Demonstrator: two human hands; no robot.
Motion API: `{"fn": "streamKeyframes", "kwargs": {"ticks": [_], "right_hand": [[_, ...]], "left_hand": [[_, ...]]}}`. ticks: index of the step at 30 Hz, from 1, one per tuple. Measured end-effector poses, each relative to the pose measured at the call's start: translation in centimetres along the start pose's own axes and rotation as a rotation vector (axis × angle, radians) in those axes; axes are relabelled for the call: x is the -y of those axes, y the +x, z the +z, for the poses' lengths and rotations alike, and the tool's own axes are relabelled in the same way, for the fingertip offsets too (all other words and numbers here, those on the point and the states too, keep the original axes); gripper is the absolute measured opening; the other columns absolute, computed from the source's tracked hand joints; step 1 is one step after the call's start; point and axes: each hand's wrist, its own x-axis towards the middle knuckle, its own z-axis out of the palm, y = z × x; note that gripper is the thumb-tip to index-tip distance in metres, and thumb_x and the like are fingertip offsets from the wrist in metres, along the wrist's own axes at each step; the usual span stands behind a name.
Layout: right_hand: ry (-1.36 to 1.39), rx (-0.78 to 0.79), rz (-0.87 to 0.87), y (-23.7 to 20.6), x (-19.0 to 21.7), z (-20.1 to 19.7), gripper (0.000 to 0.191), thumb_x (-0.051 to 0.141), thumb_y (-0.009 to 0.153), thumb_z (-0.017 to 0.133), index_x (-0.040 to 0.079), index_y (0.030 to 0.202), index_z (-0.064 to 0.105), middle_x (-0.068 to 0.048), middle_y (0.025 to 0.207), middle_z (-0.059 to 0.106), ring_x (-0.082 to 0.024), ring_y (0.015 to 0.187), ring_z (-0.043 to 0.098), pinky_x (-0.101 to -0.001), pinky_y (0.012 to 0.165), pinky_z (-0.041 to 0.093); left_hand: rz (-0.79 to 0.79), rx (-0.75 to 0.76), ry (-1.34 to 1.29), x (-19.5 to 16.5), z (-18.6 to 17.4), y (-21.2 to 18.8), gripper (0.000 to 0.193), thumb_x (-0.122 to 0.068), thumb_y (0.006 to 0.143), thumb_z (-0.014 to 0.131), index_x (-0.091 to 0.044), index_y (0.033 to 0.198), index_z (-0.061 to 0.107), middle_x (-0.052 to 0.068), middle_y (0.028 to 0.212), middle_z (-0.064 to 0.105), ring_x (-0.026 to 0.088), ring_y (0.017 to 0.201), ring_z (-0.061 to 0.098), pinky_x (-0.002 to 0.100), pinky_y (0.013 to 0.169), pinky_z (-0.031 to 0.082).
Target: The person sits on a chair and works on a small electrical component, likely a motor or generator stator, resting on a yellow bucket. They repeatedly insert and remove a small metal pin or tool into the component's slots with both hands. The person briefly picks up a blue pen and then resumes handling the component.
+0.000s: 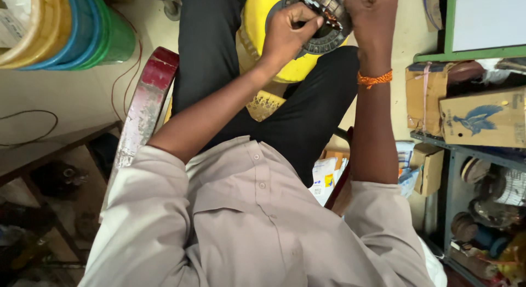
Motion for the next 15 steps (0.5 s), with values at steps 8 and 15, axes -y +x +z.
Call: {"fn": "streamKeyframes", "kwargs": {"ticks": [8, 15], "right_hand": [[-0.077, -0.003, 0.241, 1.6, -3.3, -2.1, 0.020, 0.001, 0.094, 0.078, 0.005, 0.084, 0.061, 0.002, 0.075, 0.060, -0.004, 0.061, 0.055, -0.0252, 0.052, 0.037], [0.032, 0.037, 0.362, 0.4, -3.4, -3.8, 0.006, 0.005, 0.098, 0.075, -0.001, 0.096, 0.074, 0.001, 0.070, 0.061, -0.003, 0.051, 0.044, -0.0231, 0.045, 0.026]], "left_hand": [[-0.312, -0.192, 0.089, -1.1, 1.1, -0.9, 0.021, -0.015, 0.093, 0.075, 0.000, 0.082, 0.069, 0.003, 0.070, 0.069, 0.010, 0.060, 0.058, 0.033, 0.057, 0.047], [-0.063, -0.167, 0.695, -1.9, 2.4, -0.6, 0.025, -0.024, 0.095, 0.082, -0.007, 0.099, 0.064, 0.005, 0.094, 0.072, 0.026, 0.085, 0.070, 0.039, 0.072, 0.051]]}}
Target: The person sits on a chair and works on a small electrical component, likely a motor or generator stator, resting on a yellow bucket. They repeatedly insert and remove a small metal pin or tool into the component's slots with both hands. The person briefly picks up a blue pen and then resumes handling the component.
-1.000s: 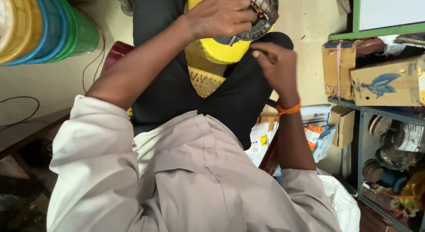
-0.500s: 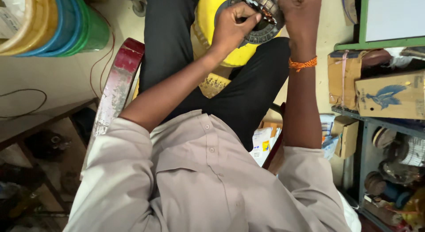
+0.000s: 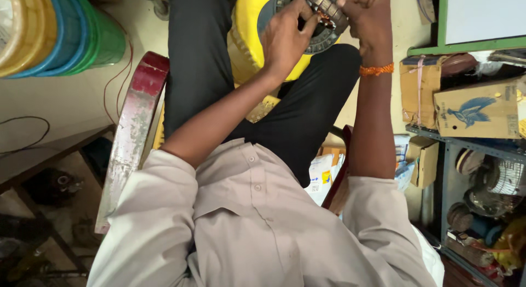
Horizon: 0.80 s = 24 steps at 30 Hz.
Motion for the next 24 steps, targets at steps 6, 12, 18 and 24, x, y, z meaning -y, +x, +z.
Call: {"fn": "streamKeyframes", "kwargs": {"ticks": [6, 12, 18, 24], "right_hand": [[0.148, 0.005, 0.081, -2.8, 0.9, -1.6, 0.007, 0.004, 0.100, 0.073, -0.003, 0.099, 0.072, 0.004, 0.070, 0.055, -0.002, 0.050, 0.038, -0.0226, 0.046, 0.024], [0.238, 0.069, 0.033, -5.0, 4.0, -1.9, 0.009, 0.005, 0.104, 0.074, -0.004, 0.102, 0.072, 0.004, 0.071, 0.053, -0.003, 0.054, 0.036, -0.0229, 0.050, 0.025], [-0.063, 0.023, -0.105, -7.0, 6.1, 0.9, 0.005, 0.003, 0.101, 0.074, -0.002, 0.100, 0.074, 0.006, 0.071, 0.055, -0.002, 0.058, 0.040, -0.0235, 0.053, 0.027], [-0.241, -0.008, -0.182, -8.3, 5.6, 3.0, 0.005, 0.001, 0.100, 0.076, 0.000, 0.097, 0.071, 0.009, 0.068, 0.044, 0.000, 0.061, 0.033, -0.0224, 0.057, 0.023]], "left_hand": [[0.892, -0.068, 0.482, 1.4, -4.0, 3.4, 0.042, -0.021, 0.093, 0.074, -0.027, 0.133, 0.060, -0.003, 0.132, 0.060, 0.020, 0.115, 0.064, 0.043, 0.089, 0.054], [1.094, 0.398, 0.210, 1.8, -5.8, 8.2, 0.057, -0.010, 0.102, 0.066, -0.023, 0.154, 0.050, -0.002, 0.138, 0.065, 0.022, 0.112, 0.068, 0.035, 0.089, 0.057], [0.966, 0.542, 0.205, 2.1, -5.4, 8.6, 0.056, -0.014, 0.107, 0.069, -0.027, 0.159, 0.050, 0.003, 0.115, 0.072, 0.022, 0.082, 0.070, 0.038, 0.070, 0.056], [0.826, 0.635, 0.119, 3.0, -4.2, 8.8, 0.056, -0.016, 0.108, 0.068, -0.027, 0.159, 0.047, 0.006, 0.115, 0.075, 0.024, 0.081, 0.072, 0.040, 0.070, 0.057]]}}
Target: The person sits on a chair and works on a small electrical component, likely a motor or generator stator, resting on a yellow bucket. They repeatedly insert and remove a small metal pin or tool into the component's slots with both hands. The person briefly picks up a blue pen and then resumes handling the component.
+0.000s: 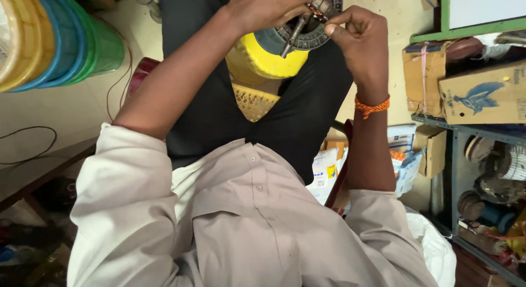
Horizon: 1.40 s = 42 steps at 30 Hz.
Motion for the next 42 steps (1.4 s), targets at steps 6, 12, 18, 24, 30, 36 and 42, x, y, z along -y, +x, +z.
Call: {"fn": "streamKeyframes", "kwargs": {"ticks": [6, 12, 18, 24, 30, 36, 42], "right_hand": [[0.128, -0.046, 0.008, 0.1, -0.8, 0.4, 0.004, 0.001, 0.103, 0.074, 0.000, 0.099, 0.072, 0.007, 0.077, 0.060, -0.001, 0.065, 0.043, -0.0231, 0.059, 0.030], [-0.374, -0.073, -0.204, -1.3, -2.2, 4.3, 0.007, 0.002, 0.094, 0.080, 0.003, 0.096, 0.073, -0.002, 0.065, 0.052, -0.008, 0.056, 0.042, -0.0299, 0.052, 0.033], [-0.425, -0.045, -0.205, -3.6, -1.8, 5.4, 0.009, 0.002, 0.091, 0.082, 0.001, 0.092, 0.072, -0.008, 0.065, 0.054, -0.013, 0.053, 0.045, -0.0317, 0.052, 0.036], [-0.314, -0.055, -0.206, -4.0, 0.1, 1.3, 0.006, -0.002, 0.093, 0.075, 0.002, 0.097, 0.074, -0.003, 0.079, 0.063, -0.008, 0.065, 0.052, -0.0282, 0.059, 0.041], [-0.399, -0.195, -0.323, 3.5, -0.4, 0.5, 0.041, 0.003, 0.098, 0.085, -0.005, 0.080, 0.049, -0.003, 0.063, 0.033, -0.011, 0.058, 0.031, -0.0334, 0.055, 0.028], [-0.064, -0.097, -0.188, 6.7, -3.7, 0.8, 0.010, -0.003, 0.098, 0.080, -0.002, 0.094, 0.071, 0.005, 0.069, 0.050, -0.004, 0.061, 0.044, -0.0257, 0.056, 0.032], [0.162, 0.064, -0.126, 8.6, -8.0, 0.1, 0.005, -0.007, 0.095, 0.075, -0.003, 0.097, 0.073, -0.002, 0.087, 0.074, -0.005, 0.075, 0.068, -0.0215, 0.066, 0.051]], "left_hand": [[-0.012, 0.077, -0.064, 0.6, 0.2, 0.4, 0.058, -0.015, 0.108, 0.066, -0.025, 0.160, 0.045, 0.009, 0.117, 0.075, 0.027, 0.083, 0.073, 0.042, 0.072, 0.057], [0.147, 0.097, 0.069, -0.6, -1.1, 0.7, 0.049, -0.018, 0.108, 0.067, -0.027, 0.154, 0.055, 0.007, 0.132, 0.067, 0.027, 0.103, 0.071, 0.038, 0.082, 0.058], [0.527, -0.149, 0.614, -1.4, -2.6, -1.4, 0.018, -0.028, 0.093, 0.071, -0.028, 0.111, 0.068, -0.009, 0.143, 0.065, 0.018, 0.121, 0.062, 0.035, 0.091, 0.056], [0.175, -0.199, 0.150, -2.3, 0.9, -3.2, 0.013, -0.017, 0.100, 0.077, -0.010, 0.107, 0.069, -0.001, 0.116, 0.070, 0.020, 0.100, 0.068, 0.033, 0.084, 0.054], [-0.310, -0.657, -0.740, -4.8, 6.4, -2.5, 0.013, -0.013, 0.102, 0.074, -0.001, 0.099, 0.071, 0.001, 0.089, 0.072, 0.008, 0.071, 0.061, 0.030, 0.061, 0.049], [-0.769, -0.810, -1.233, -5.9, 7.9, -2.1, 0.016, -0.014, 0.097, 0.076, -0.004, 0.086, 0.070, -0.002, 0.069, 0.061, 0.005, 0.048, 0.047, 0.025, 0.044, 0.035], [-1.010, -0.825, -1.045, -6.4, 7.5, -1.2, 0.016, -0.015, 0.091, 0.074, -0.005, 0.080, 0.071, -0.002, 0.070, 0.069, 0.007, 0.048, 0.052, 0.026, 0.044, 0.041]]}}
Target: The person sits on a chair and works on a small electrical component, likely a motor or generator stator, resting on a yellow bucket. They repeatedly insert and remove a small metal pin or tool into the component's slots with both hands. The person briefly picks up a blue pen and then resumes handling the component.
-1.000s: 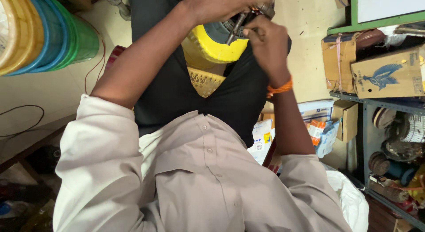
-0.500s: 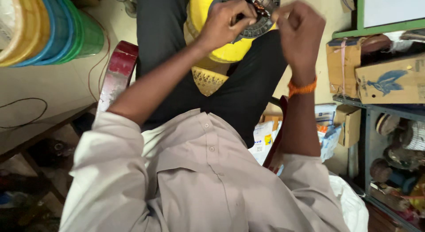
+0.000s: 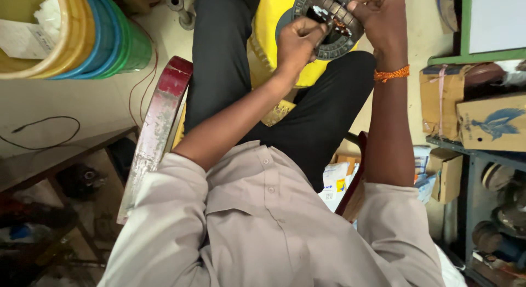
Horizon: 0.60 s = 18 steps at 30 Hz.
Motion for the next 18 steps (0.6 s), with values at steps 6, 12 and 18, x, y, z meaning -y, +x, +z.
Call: {"fn": "streamKeyframes", "kwargs": {"ticks": [6, 12, 18], "right_hand": [[-0.241, -0.104, 0.238, -2.8, 0.5, -2.4, 0.011, 0.007, 0.099, 0.078, -0.004, 0.099, 0.076, 0.001, 0.070, 0.061, -0.004, 0.054, 0.046, -0.0230, 0.048, 0.033], [0.127, -0.109, 0.350, -5.7, 3.6, -3.6, 0.008, 0.002, 0.101, 0.072, -0.005, 0.103, 0.072, 0.003, 0.072, 0.056, -0.002, 0.053, 0.038, -0.0222, 0.048, 0.026], [0.190, -0.075, 0.209, -6.9, 8.3, -3.1, 0.010, -0.001, 0.105, 0.069, -0.006, 0.111, 0.075, 0.001, 0.080, 0.060, -0.004, 0.061, 0.042, -0.0236, 0.055, 0.028]], "left_hand": [[0.552, -0.150, 0.672, -0.9, 1.5, -0.6, 0.023, -0.026, 0.092, 0.082, -0.009, 0.097, 0.066, 0.001, 0.092, 0.072, 0.021, 0.080, 0.070, 0.038, 0.073, 0.053], [1.347, 0.030, 1.099, -4.3, -1.7, 1.5, 0.042, -0.020, 0.087, 0.076, -0.024, 0.125, 0.061, -0.002, 0.128, 0.062, 0.023, 0.111, 0.064, 0.045, 0.092, 0.051], [1.242, 0.725, 1.017, -7.5, -2.7, 5.6, 0.057, -0.019, 0.099, 0.078, -0.018, 0.151, 0.056, 0.002, 0.136, 0.065, 0.027, 0.109, 0.066, 0.041, 0.089, 0.052]]}}
